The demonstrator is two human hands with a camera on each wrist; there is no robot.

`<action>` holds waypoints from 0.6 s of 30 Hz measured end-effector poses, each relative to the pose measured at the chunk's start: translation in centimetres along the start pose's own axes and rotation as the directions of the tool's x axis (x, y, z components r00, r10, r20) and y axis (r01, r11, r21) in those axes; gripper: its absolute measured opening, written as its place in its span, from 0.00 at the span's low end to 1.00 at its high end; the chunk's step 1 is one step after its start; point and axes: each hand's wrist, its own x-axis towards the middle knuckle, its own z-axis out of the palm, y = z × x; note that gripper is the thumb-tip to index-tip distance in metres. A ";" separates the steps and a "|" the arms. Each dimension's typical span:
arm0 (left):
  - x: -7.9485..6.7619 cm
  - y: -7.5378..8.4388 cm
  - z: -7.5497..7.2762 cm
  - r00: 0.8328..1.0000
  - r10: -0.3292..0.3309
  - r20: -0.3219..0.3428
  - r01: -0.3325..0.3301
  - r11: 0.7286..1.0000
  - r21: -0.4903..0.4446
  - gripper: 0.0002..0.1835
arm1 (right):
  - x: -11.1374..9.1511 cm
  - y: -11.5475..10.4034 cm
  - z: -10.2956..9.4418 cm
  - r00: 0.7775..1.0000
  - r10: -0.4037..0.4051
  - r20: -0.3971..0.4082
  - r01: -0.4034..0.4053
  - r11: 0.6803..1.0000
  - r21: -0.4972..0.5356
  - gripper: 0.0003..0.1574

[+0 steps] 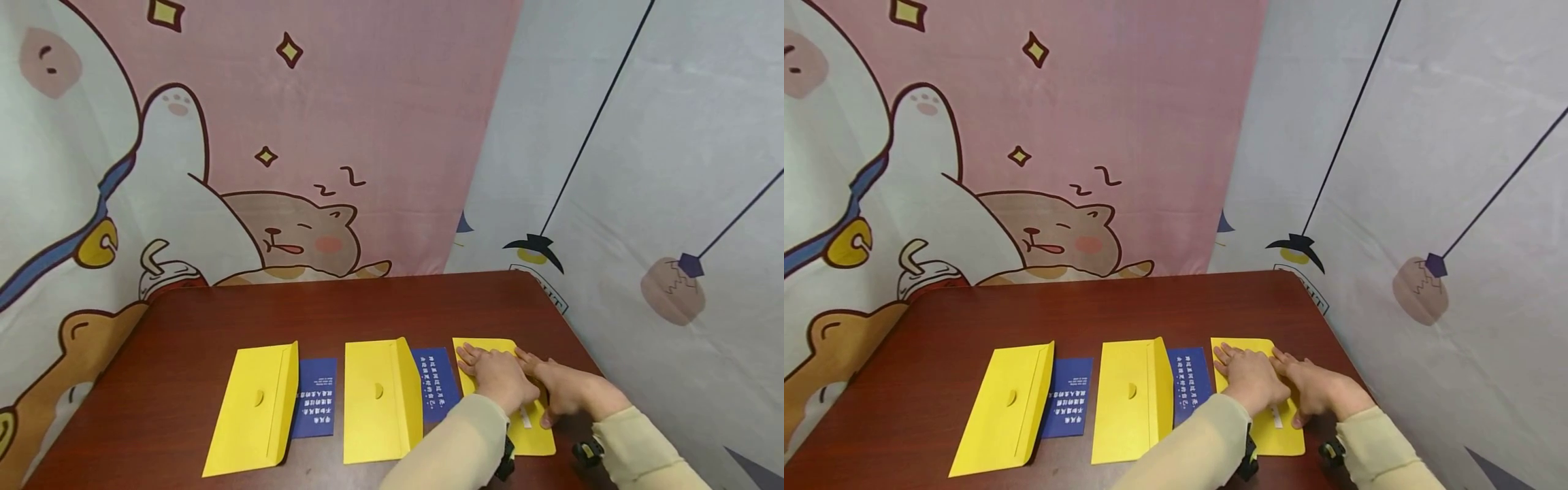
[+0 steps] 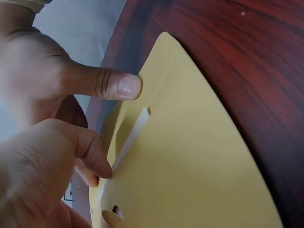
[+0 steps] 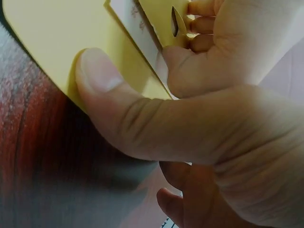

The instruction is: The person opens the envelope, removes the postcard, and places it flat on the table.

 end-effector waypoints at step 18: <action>0.0 -1.4 -0.5 0.995 0.095 -0.034 -0.095 0.995 0.018 0.39 | 0.5 0.3 0.1 0.991 -0.129 -0.043 0.128 0.991 -0.021 0.64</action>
